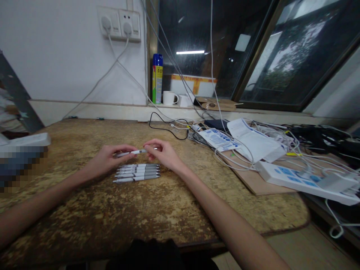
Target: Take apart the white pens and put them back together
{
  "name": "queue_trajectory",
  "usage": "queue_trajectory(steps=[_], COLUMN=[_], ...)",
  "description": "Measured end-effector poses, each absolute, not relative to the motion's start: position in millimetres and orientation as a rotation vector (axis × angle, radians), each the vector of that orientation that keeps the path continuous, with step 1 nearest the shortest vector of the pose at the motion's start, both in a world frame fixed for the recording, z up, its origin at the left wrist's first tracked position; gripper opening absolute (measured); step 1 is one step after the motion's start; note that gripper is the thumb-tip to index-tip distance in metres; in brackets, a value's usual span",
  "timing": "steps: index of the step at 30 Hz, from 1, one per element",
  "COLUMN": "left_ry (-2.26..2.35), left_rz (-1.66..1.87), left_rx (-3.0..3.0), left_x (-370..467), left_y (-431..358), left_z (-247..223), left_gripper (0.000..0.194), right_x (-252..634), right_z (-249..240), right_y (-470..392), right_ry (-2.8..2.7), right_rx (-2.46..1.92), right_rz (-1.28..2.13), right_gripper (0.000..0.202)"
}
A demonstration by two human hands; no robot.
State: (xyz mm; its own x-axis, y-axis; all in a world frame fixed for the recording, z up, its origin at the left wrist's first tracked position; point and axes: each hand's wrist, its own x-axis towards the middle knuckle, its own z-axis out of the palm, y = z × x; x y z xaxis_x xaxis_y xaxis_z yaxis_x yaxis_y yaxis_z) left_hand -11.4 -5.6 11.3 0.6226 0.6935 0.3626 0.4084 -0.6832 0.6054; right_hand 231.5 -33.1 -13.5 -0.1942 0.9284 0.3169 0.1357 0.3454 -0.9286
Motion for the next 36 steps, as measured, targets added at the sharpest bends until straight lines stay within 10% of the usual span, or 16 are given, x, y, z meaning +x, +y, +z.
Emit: queue_trajectory(steps=[36], left_ry=[0.889], left_rz=[0.835], left_rx=[2.373], left_x=[-13.0], left_y=[-3.1], left_z=[10.4], left_gripper=[0.033], right_x=[236.8], right_z=[-15.0], right_y=[-34.0], right_ry=[-1.77], right_rx=[-1.118], right_rz=[0.865], right_gripper=[0.043])
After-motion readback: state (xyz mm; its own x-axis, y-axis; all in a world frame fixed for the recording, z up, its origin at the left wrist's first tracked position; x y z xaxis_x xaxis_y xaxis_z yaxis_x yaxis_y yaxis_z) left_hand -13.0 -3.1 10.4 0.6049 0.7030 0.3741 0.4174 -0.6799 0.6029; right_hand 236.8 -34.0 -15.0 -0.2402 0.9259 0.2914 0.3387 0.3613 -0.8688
